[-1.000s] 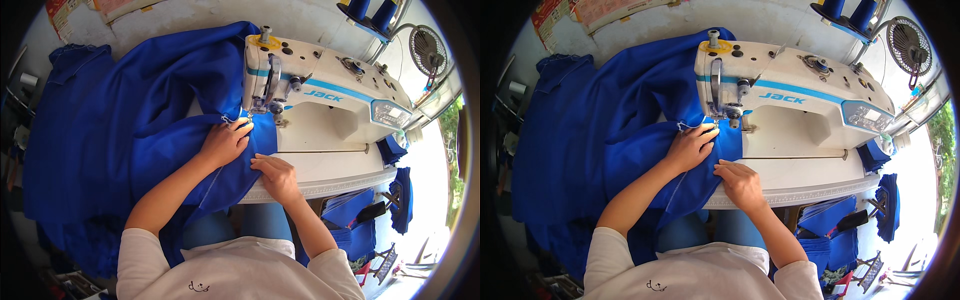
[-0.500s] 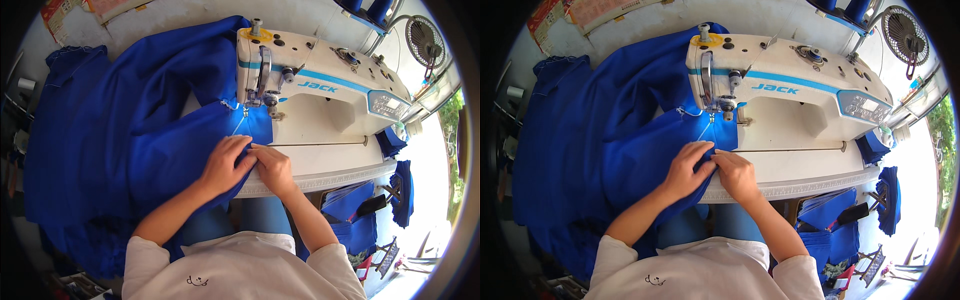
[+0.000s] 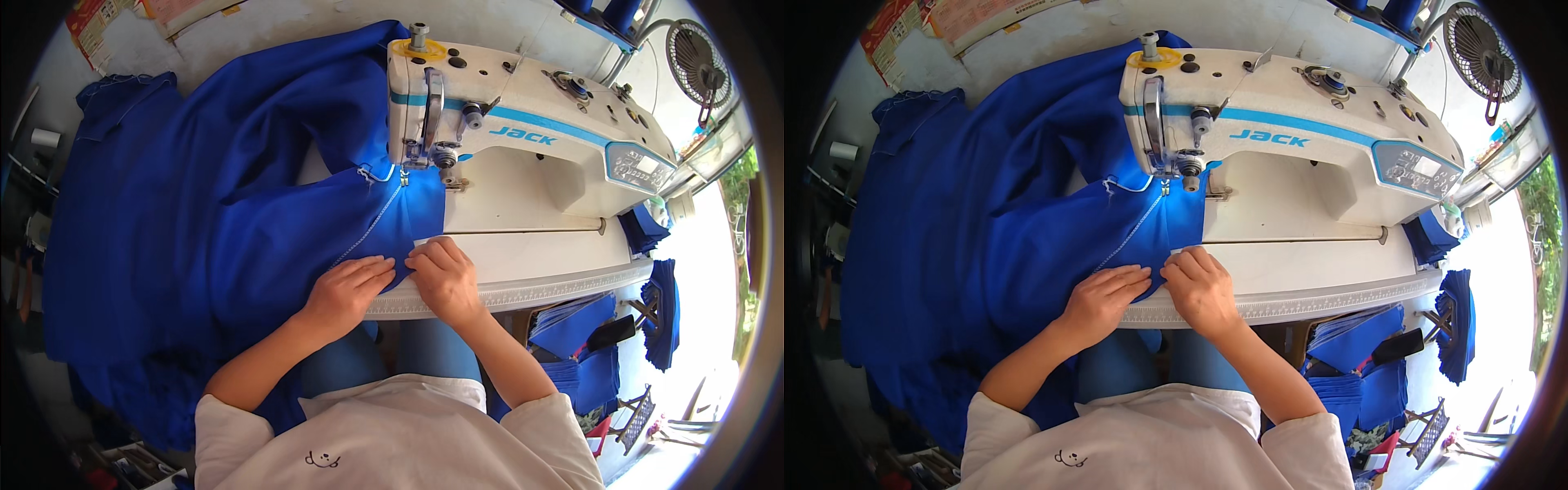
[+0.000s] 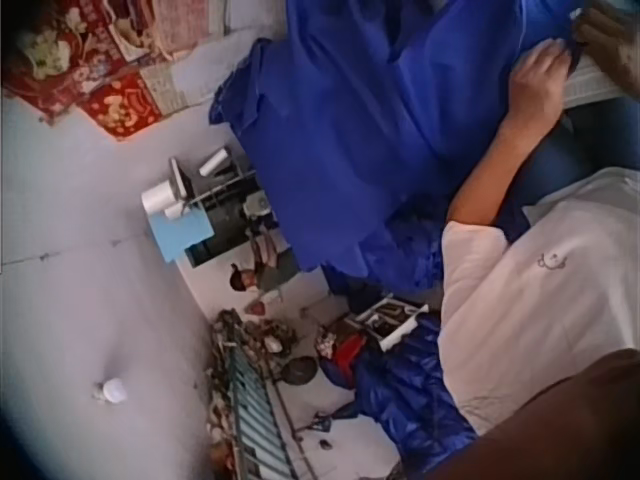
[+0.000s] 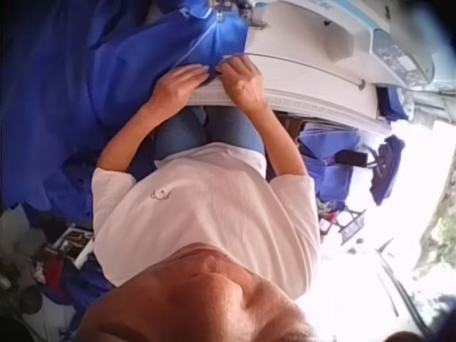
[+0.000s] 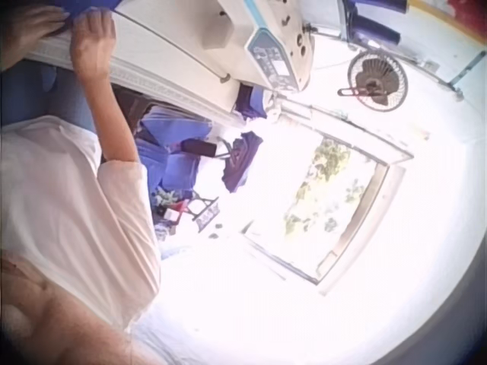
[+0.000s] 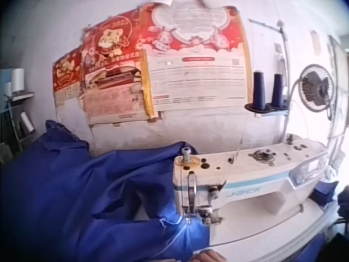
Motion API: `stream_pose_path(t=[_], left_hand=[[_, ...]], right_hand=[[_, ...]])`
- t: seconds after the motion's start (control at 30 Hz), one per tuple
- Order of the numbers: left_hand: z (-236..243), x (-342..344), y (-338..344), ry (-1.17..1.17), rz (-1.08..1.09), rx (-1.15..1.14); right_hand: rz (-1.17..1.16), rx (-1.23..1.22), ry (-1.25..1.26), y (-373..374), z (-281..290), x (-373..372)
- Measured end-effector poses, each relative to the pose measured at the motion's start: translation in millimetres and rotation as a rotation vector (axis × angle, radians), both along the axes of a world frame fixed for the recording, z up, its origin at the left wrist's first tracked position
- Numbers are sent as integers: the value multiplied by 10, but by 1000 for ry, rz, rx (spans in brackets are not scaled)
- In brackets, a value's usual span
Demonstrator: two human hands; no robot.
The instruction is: The person aligns and sews a large blue fabric piece on an industrial sewing machine, guiding it under the needle and adjusting folds throughout. The fabric is handled continuously as the machine stitches along its edges.
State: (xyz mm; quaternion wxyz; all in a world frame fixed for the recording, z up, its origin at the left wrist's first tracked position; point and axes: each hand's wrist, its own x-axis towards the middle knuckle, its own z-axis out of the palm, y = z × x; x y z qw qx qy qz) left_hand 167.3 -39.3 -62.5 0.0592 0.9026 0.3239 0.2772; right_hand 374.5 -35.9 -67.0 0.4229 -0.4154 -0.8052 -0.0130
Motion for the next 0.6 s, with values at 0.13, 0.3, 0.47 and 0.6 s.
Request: stream_pose_path(t=[0.13,0.3,0.47,0.6], left_hand=[[305,145,198,-23,13,-277],[9,365,686,41,111,-76],[16,295,783,54,51,-112],[-36,253,948,44,-7,-66]], right_hand=[[-52,-114,39,-18,20,11],[-55,-140,25,-19,8,23],[-54,-160,33,24,9,22],[-60,-175,23,120,27,-1]])
